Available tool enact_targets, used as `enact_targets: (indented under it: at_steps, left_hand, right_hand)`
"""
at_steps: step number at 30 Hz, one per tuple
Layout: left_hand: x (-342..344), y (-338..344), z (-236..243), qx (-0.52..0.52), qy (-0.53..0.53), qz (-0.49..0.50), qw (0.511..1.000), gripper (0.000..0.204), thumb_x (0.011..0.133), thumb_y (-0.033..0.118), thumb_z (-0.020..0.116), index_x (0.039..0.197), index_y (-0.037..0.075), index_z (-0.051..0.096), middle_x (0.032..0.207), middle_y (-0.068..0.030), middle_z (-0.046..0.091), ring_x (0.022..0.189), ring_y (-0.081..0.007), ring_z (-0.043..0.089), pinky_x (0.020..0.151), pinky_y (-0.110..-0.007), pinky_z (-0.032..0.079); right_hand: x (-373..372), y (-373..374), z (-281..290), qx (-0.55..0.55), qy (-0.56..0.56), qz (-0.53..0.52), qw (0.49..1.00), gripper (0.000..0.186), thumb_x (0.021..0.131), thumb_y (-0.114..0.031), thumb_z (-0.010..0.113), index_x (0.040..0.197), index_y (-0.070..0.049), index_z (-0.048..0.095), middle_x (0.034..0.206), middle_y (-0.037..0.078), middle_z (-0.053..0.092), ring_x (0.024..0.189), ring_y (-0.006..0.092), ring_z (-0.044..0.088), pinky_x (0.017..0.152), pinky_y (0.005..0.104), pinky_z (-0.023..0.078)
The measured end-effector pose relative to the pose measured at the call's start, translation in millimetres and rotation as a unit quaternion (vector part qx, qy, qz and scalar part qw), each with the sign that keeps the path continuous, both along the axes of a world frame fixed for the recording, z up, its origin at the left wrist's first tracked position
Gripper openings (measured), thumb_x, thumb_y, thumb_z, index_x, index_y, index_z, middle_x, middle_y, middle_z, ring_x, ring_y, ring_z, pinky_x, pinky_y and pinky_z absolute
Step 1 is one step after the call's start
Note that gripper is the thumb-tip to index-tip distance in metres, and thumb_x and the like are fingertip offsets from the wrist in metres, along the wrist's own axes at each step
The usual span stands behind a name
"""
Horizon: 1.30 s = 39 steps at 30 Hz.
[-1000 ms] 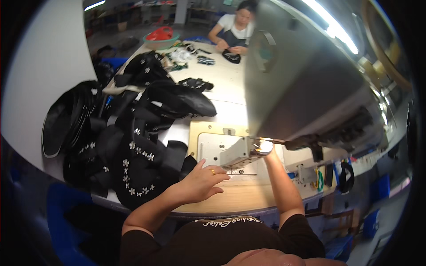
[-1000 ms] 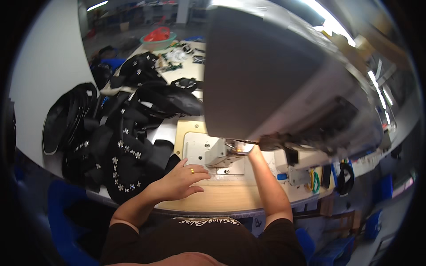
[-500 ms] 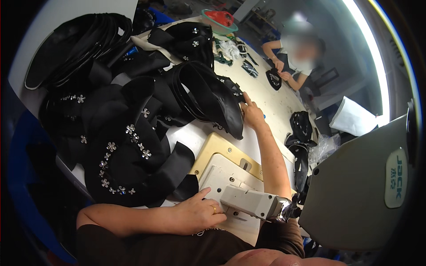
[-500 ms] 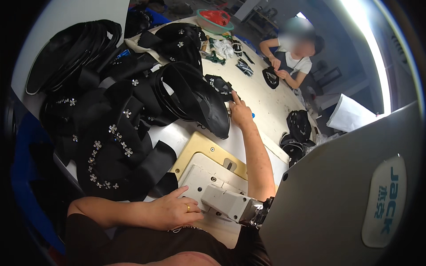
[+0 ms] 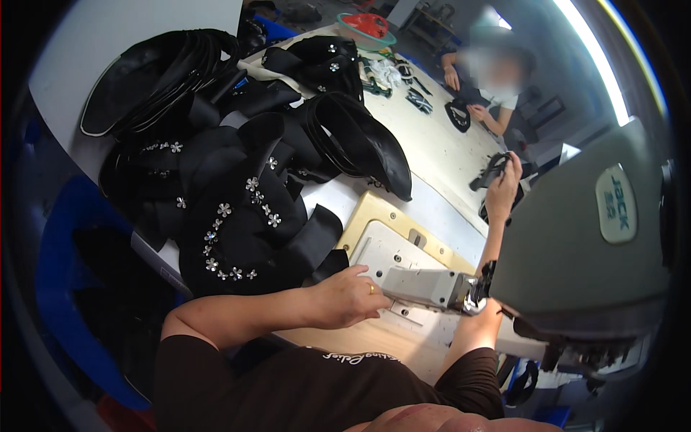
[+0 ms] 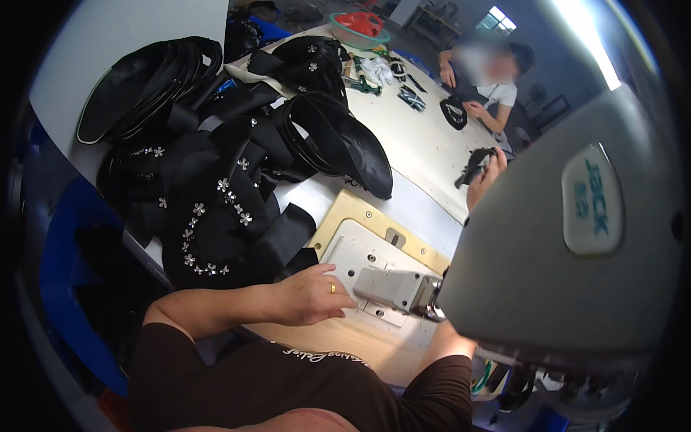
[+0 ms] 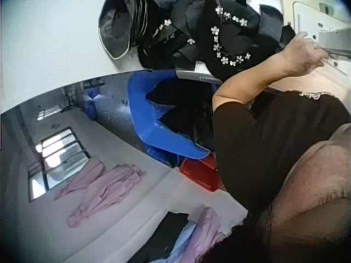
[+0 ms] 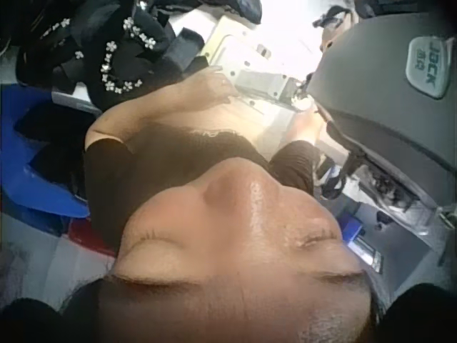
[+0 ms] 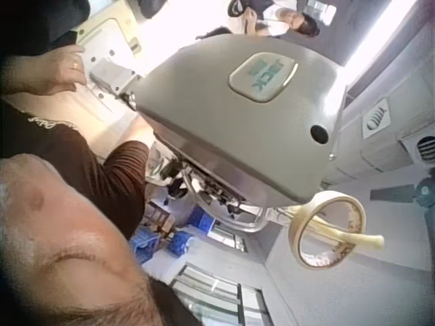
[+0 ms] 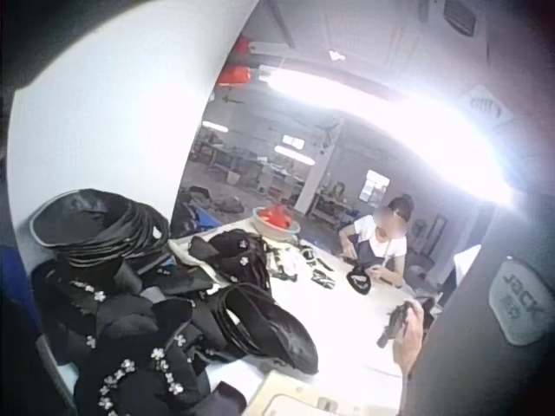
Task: The person stitches fabric shoe upper components using a sewing machine, trims excess material and threads with scissors, and places the finished pieces into a blue plastic bin.
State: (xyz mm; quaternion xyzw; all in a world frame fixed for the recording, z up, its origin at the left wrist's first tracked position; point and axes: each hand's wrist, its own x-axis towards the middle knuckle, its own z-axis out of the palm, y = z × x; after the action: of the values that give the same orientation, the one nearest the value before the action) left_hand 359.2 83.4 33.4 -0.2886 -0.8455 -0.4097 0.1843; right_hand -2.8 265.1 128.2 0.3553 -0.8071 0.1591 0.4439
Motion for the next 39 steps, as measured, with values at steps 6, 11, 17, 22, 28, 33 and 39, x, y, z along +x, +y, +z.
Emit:
enact_targets:
  at_steps: [6,11,17,22,28,33,39]
  left_hand:
    - [-10.9,-6.9,20.8,0.107,0.061,0.012,0.992,0.012,0.078,0.009,0.07,0.089,0.008,0.065,0.08,-0.0069,0.067,0.074,-0.0239,0.064,0.067,-0.034,0.049]
    - [-3.2,2.4,47.9,0.167,-0.115,-0.006,0.979,0.017,0.087,0.011,0.066,0.098,-0.001,0.065,0.081,-0.0096,0.067,0.077,-0.0194,0.066,0.07,-0.03,0.051]
    - [1.7,32.7,53.5,-0.014,-0.316,-0.112,0.942,0.063,0.089,0.039,0.063,0.134,0.001,0.042,0.119,-0.0193,0.057,0.1,-0.0245,0.06,0.082,-0.035,0.049]
    - [22.4,82.3,16.9,0.259,-0.531,-0.179,0.786,0.086,0.083,0.07,0.045,0.14,0.007,0.033,0.132,-0.0171,0.045,0.113,-0.0257,0.055,0.087,-0.042,0.049]
    - [44.4,114.2,22.1,0.569,-0.501,-0.097,0.644,0.045,0.098,0.04,0.043,0.13,0.008,0.044,0.114,-0.0075,0.061,0.094,-0.025,0.066,0.073,-0.034,0.055]
    - [41.3,69.8,25.1,0.413,-0.239,-0.004,0.879,0.018,0.095,0.01,0.055,0.109,0.003,0.063,0.102,-0.0039,0.065,0.09,-0.0113,0.062,0.074,-0.025,0.047]
    - [49.4,67.3,66.5,0.266,-0.205,-0.053,0.94,0.013,0.087,-0.001,0.061,0.1,0.0,0.064,0.091,-0.0005,0.061,0.081,-0.0083,0.054,0.072,-0.021,0.041]
  right_hand:
    - [110.2,112.6,-18.7,-0.286,-0.237,0.105,0.923,0.036,0.084,0.007,0.043,0.12,0.004,0.052,0.126,0.014,0.053,0.116,0.0259,0.051,0.101,0.0369,0.04]
    - [258.8,172.0,-31.7,-0.484,-0.405,0.236,0.739,0.038,0.092,-0.013,0.047,0.127,0.002,0.048,0.114,0.011,0.058,0.107,0.0194,0.056,0.098,0.0359,0.043]
    - [353.1,200.1,-26.2,-0.485,-0.365,0.227,0.762,0.052,0.09,-0.036,0.043,0.122,0.005,0.051,0.111,0.017,0.06,0.1,0.027,0.062,0.086,0.0412,0.054]
    - [373.8,206.0,-18.5,-0.553,-0.718,0.345,0.245,0.033,0.085,-0.022,0.049,0.102,0.004,0.061,0.103,0.024,0.065,0.092,0.0322,0.066,0.085,0.0407,0.055]
    - [426.8,166.5,-36.4,-0.358,-0.299,0.33,0.821,0.008,0.089,-0.009,0.056,0.083,-0.004,0.056,0.109,0.023,0.058,0.093,0.0257,0.058,0.084,0.0354,0.049]
    - [406.4,178.9,-44.5,-0.252,-0.369,0.125,0.886,0.023,0.079,0.015,0.04,0.088,0.002,0.057,0.11,0.018,0.059,0.094,0.0219,0.056,0.08,0.0293,0.046]
    - [387.5,112.3,-2.8,-0.139,-0.223,0.167,0.95,0.062,0.069,-0.014,0.081,0.123,-0.003,0.053,0.119,0.014,0.055,0.096,0.0209,0.062,0.073,0.0299,0.052]
